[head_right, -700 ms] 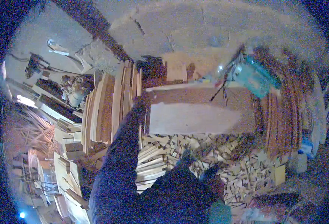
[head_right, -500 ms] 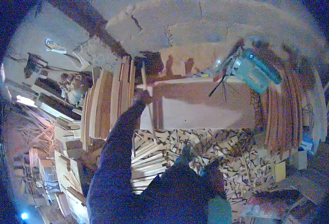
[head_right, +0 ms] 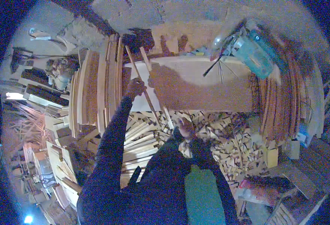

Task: Cutting thin wooden strips using a miter saw on a workbench in a workshop.

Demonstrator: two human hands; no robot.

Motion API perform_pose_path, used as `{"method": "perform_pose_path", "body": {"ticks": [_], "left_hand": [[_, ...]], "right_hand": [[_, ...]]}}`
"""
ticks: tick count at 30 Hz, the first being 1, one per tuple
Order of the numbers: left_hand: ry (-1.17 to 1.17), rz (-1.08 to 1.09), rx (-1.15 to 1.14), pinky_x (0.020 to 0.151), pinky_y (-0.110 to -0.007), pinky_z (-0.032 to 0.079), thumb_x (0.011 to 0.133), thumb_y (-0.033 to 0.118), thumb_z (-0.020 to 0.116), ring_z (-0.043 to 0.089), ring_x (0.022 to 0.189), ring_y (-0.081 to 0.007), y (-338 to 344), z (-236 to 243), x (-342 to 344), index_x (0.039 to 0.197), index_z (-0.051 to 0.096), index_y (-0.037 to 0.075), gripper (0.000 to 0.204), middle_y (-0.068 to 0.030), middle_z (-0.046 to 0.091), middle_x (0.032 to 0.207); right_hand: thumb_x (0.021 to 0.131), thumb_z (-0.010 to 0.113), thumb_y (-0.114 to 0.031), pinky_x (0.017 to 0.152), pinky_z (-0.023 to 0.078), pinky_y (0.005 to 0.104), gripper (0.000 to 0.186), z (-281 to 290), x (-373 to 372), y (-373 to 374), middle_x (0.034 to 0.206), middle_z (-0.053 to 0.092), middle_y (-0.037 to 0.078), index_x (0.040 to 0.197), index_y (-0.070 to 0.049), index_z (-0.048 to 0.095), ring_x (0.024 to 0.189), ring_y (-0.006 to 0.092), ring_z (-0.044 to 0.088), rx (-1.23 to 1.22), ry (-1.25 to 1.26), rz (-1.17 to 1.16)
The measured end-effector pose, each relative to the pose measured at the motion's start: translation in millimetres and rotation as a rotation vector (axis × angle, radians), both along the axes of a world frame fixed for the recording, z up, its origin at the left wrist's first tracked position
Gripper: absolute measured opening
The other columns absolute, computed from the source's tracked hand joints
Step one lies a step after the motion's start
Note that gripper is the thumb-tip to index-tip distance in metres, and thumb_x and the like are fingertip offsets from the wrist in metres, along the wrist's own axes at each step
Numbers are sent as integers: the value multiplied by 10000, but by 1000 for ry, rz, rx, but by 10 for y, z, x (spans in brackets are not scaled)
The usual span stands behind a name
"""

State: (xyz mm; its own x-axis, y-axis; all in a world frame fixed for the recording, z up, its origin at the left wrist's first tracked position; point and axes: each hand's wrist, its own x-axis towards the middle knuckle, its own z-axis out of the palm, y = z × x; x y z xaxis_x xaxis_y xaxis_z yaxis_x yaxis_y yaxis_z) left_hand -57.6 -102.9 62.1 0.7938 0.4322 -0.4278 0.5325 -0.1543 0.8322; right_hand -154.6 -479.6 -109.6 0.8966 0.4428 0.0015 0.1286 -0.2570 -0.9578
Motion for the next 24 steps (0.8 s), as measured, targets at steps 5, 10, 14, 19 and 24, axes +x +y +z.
{"method": "perform_pose_path", "body": {"ticks": [5, 10, 14, 19, 24], "left_hand": [[-144, -91, 100, 460, -338, 541, 888, 233, 767, 669, 548, -178, -181, 57, -176, 971, 687, 1, 259, -119, 686, 734], [-283, -67, 335, 505, -333, 561, 882, 164, 779, 685, 596, -182, -64, -230, -254, 1011, 686, 0, 228, -110, 694, 748], [-275, 178, -479, 620, -339, 576, 947, 65, 654, 678, 661, -167, 27, -549, -273, 1003, 693, 12, 86, -51, 701, 802], [-357, 36, -260, 585, -318, 560, 962, 97, 650, 671, 653, -146, -14, -519, -329, 956, 708, -19, 130, -60, 693, 774], [-315, 42, -248, 573, -319, 578, 946, 107, 684, 668, 635, -150, -37, -402, -350, 971, 721, -33, 146, -68, 695, 783]], "right_hand": [[1023, 672, -285, 716, 527, 311, 216, 582, 78, 124, 935, 643, -4, 1094, -82, 663, 856, 126, 638, 527, 919, -15], [1022, 662, -339, 859, 613, 416, 415, 777, 213, 78, 1000, 645, 86, 1262, -13, 570, 986, 249, 690, -17, 183, 410], [1054, 605, -365, 898, 628, 436, 441, 808, 207, 149, 1127, 694, 180, 1276, 14, 568, 1040, 322, 718, 103, 551, 463], [1089, 541, -279, 907, 628, 521, 352, 1087, 146, 124, 1126, 714, 220, 1211, 44, 611, 1016, 359, 733, 467, 1029, 154], [1061, 597, -267, 888, 631, 502, 331, 1308, 201, 100, 1097, 718, 169, 1219, 21, 638, 995, 324, 731, 447, 1039, 146]]}}
